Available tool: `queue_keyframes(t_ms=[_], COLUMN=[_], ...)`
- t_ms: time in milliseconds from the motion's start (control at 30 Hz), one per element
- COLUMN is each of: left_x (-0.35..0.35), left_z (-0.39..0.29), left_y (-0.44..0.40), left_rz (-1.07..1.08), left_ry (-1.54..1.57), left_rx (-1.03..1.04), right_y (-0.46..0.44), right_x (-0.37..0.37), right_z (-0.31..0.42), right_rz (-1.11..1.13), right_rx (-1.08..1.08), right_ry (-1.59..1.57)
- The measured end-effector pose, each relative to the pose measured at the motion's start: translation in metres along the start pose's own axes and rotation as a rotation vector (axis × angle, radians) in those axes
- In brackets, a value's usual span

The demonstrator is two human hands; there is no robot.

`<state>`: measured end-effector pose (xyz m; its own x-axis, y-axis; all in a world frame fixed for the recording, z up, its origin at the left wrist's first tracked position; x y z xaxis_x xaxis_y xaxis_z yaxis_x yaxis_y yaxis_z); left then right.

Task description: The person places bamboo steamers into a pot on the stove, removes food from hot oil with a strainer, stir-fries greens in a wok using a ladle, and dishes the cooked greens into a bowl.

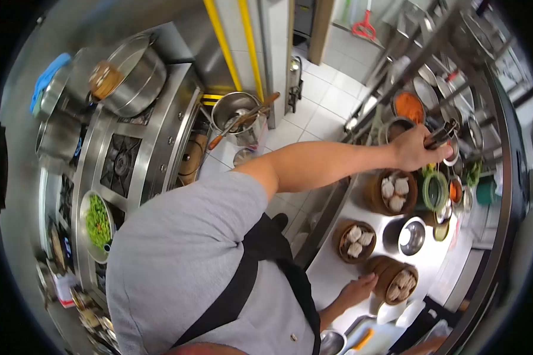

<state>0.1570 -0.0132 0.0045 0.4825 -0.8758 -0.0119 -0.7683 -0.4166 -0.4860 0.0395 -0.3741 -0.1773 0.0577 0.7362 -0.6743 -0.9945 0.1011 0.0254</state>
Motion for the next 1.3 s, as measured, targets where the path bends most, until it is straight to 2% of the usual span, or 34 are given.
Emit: queue_keyframes(t_ms=[100, 167, 233, 300, 367, 467, 533, 567, 600, 700, 800, 900, 933, 1067, 1133, 1233, 1300], left_x=[-0.047, -0.081, -0.125, -0.183, -0.248, -0.365, -0.453, -0.453, -0.485, -0.582, -0.681, -0.766, -0.79, -0.88, -0.913, -0.946, -0.957], left_z=[-0.048, -0.072, -0.095, -0.135, -0.178, -0.208, -0.223, -0.28, -0.296, -0.337, -0.365, -0.37, -0.366, -0.33, -0.311, -0.285, -0.272], left_y=[0.005, 0.008, 0.011, 0.025, 0.043, 0.057, 0.071, 0.098, 0.105, 0.135, 0.163, 0.188, 0.195, 0.22, 0.231, 0.248, 0.259], left_rz=[-0.025, -0.073, -0.127, -0.129, -0.295, -0.406, -0.592, -0.815, -0.828, -0.948, -1.095, -1.18, -1.184, -1.292, -1.378, -1.398, -1.386], left_ry=[0.072, 0.105, 0.206, 0.308, 0.143, 0.029, -0.297, -0.238, -0.243, -0.364, -0.532, -0.598, -0.6, -0.638, -0.688, -0.678, -0.635], left_rx=[-0.013, -0.052, -0.033, -0.099, -0.116, -0.125, -0.012, -0.078, 0.004, 0.057, 0.118, 0.122, 0.113, 0.101, 0.106, 0.074, 0.029], right_y=[-0.002, 0.009, 0.011, 0.012, 0.021, 0.044, 0.059, 0.069, 0.08, 0.112, 0.148, 0.187, 0.197, 0.229, 0.241, 0.247, 0.245], right_x=[-0.017, -0.015, -0.004, 0.018, 0.045, 0.087, 0.119, 0.135, 0.151, 0.198, 0.24, 0.278, 0.29, 0.325, 0.335, 0.346, 0.354], right_z=[0.053, 0.11, 0.143, 0.169, 0.203, 0.249, 0.272, 0.286, 0.3, 0.336, 0.378, 0.415, 0.425, 0.458, 0.474, 0.486, 0.493], right_rz=[-0.065, -0.008, 0.064, 0.212, 0.297, 0.455, 0.537, 0.562, 0.58, 0.606, 0.688, 0.711, 0.749, 0.764, 0.767, 0.804, 0.783], right_rx=[-0.199, -0.159, -0.333, -0.331, -0.436, -0.496, -0.533, -0.547, -0.564, -0.599, -0.525, -0.582, -0.527, -0.58, -0.62, -0.549, -0.601], right_ry=[-0.003, -0.125, -0.288, -0.491, -0.464, -0.525, -0.558, -0.574, -0.59, -0.596, -0.589, -0.549, -0.578, -0.501, -0.452, -0.401, -0.383])
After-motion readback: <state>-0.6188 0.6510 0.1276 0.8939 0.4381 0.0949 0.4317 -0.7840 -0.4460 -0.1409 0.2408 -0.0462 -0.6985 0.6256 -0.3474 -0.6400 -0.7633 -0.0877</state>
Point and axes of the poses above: each hand's wrist, its own y-axis away from the middle knuckle, its own x-axis out of the palm, z = x × y, the point moved 3 cm from there along -y, towards the middle knuckle, and after that the axes turned 9 degrees about -y, right-handed, at the moved point
